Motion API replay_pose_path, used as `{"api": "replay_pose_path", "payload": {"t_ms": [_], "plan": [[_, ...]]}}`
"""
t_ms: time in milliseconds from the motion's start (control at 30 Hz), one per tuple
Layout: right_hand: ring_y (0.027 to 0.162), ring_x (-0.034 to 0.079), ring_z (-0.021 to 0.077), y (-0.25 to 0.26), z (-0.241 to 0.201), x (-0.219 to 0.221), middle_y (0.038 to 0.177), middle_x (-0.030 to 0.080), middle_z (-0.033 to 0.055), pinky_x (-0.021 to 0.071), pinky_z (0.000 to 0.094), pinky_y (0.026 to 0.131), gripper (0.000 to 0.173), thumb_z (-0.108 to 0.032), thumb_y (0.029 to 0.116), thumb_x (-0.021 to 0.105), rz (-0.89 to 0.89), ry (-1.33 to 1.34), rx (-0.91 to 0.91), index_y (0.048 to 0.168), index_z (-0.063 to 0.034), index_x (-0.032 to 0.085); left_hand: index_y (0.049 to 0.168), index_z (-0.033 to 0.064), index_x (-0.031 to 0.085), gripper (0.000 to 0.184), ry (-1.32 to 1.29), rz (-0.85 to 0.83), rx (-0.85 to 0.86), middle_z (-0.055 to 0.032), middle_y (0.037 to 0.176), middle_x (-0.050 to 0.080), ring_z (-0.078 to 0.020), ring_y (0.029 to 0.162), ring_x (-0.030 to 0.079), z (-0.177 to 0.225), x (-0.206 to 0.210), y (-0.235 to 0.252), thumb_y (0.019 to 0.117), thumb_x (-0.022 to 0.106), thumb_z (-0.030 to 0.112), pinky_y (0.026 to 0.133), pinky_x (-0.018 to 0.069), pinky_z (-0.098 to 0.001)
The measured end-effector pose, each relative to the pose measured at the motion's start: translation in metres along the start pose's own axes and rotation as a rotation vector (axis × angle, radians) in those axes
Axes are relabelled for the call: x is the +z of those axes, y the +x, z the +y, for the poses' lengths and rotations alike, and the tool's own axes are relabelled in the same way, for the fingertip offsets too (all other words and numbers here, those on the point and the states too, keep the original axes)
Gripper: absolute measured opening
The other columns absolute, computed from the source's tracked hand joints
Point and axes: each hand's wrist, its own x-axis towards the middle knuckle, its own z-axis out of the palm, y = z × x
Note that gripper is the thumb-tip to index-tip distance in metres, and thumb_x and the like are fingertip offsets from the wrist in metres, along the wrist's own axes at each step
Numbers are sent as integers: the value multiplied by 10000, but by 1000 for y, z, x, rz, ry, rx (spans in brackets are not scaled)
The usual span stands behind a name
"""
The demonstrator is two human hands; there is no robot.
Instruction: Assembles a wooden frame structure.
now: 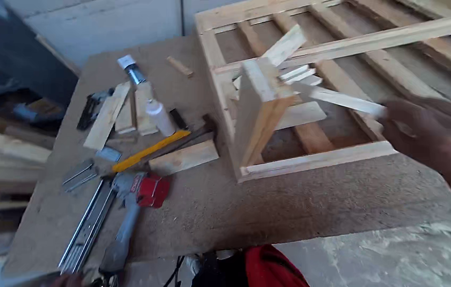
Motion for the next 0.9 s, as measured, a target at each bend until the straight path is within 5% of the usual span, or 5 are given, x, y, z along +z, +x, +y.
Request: {"api": "replay_pose_path", "payload": {"t_ms": [167,300,567,733,900], "plan": [[937,722,402,-98,-109,-4,1108,702,256,602,532,778,362,-187,945,662,75,77,36,1247,9,623,1176,60,730,323,-7,-248,479,-149,1153,716,-326,1077,690,94,91,70,931,709,270,925,569,-523],[1075,731,304,-102,-232,45,1181,733,159,618,434,896,322,-187,949,691,5,205,10,1242,-53,683,1368,18,588,616,237,-710,436,-201,1370,600,-415,1316,533,134,168,145,850,807,267,1039,477,-602],[1362,569,183,-94,-354,171,1368,676,-31,432,434,1175,312,-355,1052,567,-220,491,104,1288,-194,691,1234,81,686,710,397,-1069,478,-222,1307,608,-450,1206,586,135,217,197,661,950,405,936,490,-698],[1415,506,156,-79,-374,159,1385,659,-21,367,396,1232,274,-284,1022,633,-140,611,222,1246,-153,723,1056,108,699,277,68,-555,852,-127,1088,677,-372,1059,646,113,176,191,802,800,62,909,497,-624],[1347,565,188,-49,-384,117,1505,527,102,520,410,1107,1141,-417,716,929,101,1041,592,1571,-53,267,1042,66,724,203,-134,-404,975,-152,1154,693,-371,1089,656,105,96,142,841,743,79,931,496,-601]]}}
